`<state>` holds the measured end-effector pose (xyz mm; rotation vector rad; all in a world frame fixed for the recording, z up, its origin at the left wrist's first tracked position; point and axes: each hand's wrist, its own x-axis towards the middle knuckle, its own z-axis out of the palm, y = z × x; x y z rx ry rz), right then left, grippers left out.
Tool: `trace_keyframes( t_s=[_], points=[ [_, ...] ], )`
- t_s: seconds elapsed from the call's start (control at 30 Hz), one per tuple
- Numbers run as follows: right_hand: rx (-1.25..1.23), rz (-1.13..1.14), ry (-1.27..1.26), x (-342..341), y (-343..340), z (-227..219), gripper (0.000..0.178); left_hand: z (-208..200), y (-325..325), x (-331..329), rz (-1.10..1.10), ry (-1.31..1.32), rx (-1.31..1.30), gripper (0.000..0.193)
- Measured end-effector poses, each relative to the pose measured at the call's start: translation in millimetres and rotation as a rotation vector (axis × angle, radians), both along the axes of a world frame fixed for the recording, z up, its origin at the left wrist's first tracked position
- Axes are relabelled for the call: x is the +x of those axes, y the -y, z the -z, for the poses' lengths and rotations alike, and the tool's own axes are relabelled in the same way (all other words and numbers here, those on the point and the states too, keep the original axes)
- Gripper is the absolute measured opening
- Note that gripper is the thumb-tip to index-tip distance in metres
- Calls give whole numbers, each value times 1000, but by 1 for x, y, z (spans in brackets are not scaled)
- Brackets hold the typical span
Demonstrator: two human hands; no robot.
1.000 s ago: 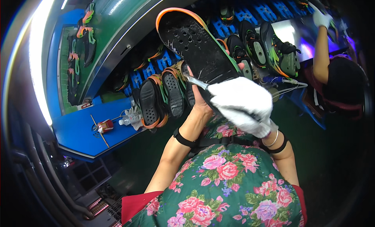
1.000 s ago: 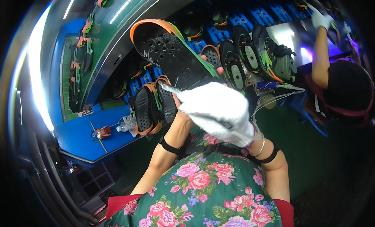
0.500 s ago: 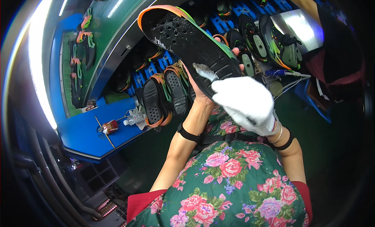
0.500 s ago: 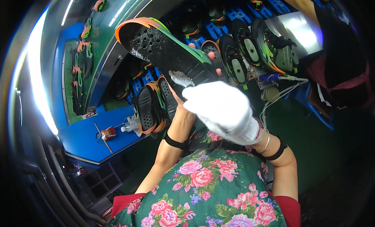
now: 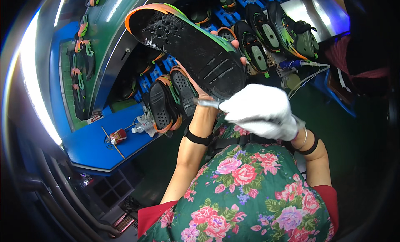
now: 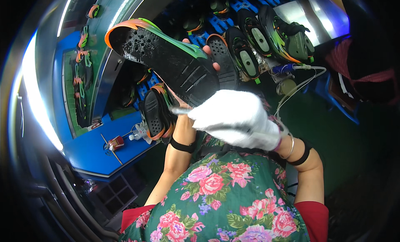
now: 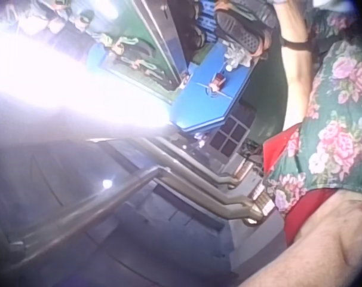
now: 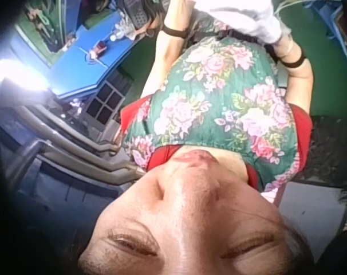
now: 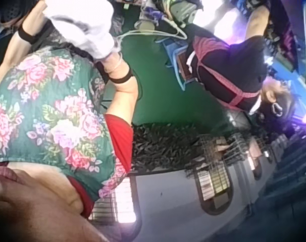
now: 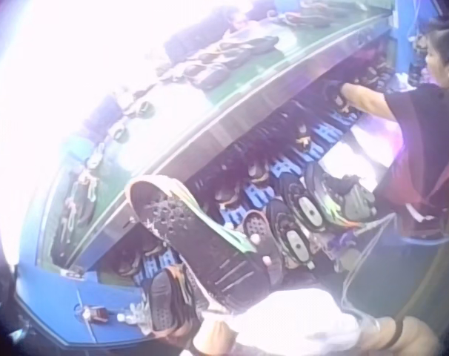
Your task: Applying adhesive to the bottom of shoe soles using a brush.
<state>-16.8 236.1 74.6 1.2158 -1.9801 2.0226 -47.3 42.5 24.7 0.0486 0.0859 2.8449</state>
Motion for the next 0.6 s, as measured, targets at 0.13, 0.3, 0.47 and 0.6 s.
trace_keyframes(
  t_s=[0.13, 0.3, 0.47, 0.6],
  points=[
    [28, 129, -31, -7, -5, 7, 22, -1, 1, 1, -47, 39, -115, 103],
    [78, 37, -138, 2, -3, 10, 21, -4, -1, -7, 30, -77, -59, 113],
    [39, -14, -39, -17, -10, 15, 24, 7, 11, -10, 98, -113, -171, 118],
    [68, -73, -159, -10, -1, 15, 26, 10, 15, -18, 167, -144, -155, 119]
  ],
)
